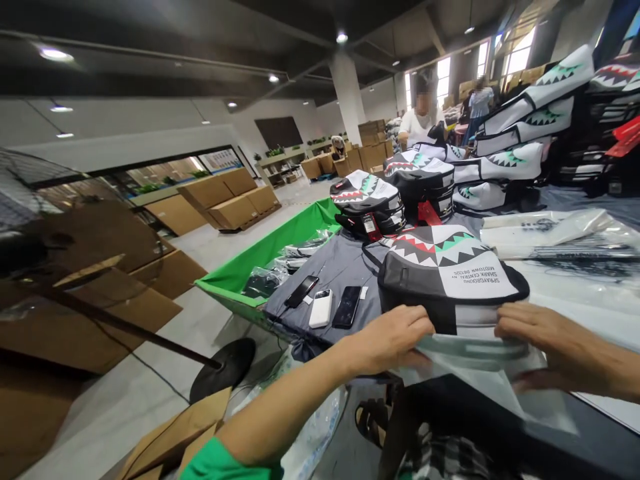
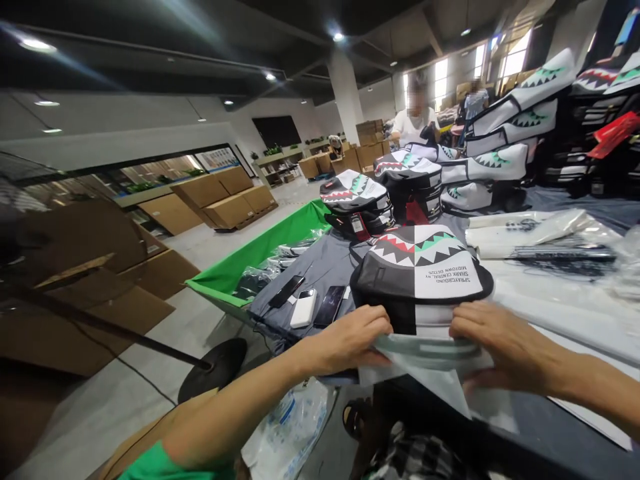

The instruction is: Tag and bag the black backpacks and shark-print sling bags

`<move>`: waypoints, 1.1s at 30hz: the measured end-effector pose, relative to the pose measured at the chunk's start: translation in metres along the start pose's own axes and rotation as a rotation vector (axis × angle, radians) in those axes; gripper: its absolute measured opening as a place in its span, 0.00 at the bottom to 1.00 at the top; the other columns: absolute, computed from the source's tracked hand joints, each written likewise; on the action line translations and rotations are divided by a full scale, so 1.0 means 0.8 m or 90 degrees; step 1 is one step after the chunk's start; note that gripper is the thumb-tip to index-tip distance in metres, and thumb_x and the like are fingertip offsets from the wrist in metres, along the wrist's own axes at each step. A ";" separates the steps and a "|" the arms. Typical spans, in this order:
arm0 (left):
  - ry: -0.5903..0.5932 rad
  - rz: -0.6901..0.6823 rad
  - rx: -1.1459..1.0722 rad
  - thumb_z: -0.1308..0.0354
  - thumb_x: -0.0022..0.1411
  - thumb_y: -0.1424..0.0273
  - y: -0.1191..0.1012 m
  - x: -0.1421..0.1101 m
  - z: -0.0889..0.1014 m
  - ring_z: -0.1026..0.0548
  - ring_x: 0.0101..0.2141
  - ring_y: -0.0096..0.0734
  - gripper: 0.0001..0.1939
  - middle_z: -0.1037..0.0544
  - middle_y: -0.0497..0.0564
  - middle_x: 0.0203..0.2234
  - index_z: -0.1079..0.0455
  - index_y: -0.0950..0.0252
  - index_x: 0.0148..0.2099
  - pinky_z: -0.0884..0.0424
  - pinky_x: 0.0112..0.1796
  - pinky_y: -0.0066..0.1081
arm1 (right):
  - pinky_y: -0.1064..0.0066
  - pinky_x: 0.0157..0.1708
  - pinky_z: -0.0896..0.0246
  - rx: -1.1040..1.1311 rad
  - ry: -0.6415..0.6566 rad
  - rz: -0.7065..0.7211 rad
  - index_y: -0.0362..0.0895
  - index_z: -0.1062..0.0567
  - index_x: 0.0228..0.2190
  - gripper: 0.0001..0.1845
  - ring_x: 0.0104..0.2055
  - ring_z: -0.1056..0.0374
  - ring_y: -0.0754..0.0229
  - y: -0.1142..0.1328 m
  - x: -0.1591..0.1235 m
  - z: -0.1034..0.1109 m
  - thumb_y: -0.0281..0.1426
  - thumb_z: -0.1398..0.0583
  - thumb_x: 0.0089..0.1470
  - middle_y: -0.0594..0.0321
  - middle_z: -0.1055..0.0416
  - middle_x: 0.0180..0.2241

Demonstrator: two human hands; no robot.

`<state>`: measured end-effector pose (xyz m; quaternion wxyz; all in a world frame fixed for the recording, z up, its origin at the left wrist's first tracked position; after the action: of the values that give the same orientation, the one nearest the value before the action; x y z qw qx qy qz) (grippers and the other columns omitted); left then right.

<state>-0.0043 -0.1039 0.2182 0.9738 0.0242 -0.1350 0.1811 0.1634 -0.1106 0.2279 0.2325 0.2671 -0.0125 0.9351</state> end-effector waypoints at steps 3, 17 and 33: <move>-0.092 -0.003 0.131 0.40 0.65 0.50 -0.006 0.022 0.032 0.30 0.33 0.34 0.22 0.29 0.50 0.32 0.34 0.67 0.39 0.33 0.34 0.32 | 0.67 0.29 0.44 -0.094 -0.146 0.000 0.49 0.34 0.34 0.02 0.29 0.38 0.58 0.000 0.007 0.031 0.31 0.44 0.62 0.63 0.33 0.28; -0.325 0.030 0.234 0.55 0.73 0.62 -0.025 0.024 0.010 0.35 0.25 0.30 0.19 0.36 0.47 0.23 0.37 0.63 0.30 0.40 0.28 0.32 | 0.65 0.35 0.40 -0.237 -0.280 -0.055 0.48 0.34 0.35 0.06 0.32 0.37 0.56 0.020 -0.021 0.003 0.24 0.48 0.59 0.61 0.33 0.29; -0.300 0.021 0.245 0.51 0.65 0.70 -0.032 -0.021 -0.097 0.37 0.25 0.31 0.13 0.37 0.47 0.21 0.38 0.62 0.26 0.42 0.27 0.33 | 0.64 0.36 0.38 -0.279 -0.294 0.004 0.46 0.31 0.35 0.10 0.31 0.36 0.57 0.028 -0.059 -0.072 0.19 0.46 0.59 0.63 0.33 0.26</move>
<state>0.0093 -0.1266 0.1390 0.8901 0.2473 -0.3211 0.2086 0.1603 -0.1419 0.1569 0.2726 0.4162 -0.2669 0.8254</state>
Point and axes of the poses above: each hand's wrist, its own x-axis towards the middle knuckle, its own z-axis out of the back of the hand, y = z × x, the point moved 9 cm from there along x, towards the middle knuckle
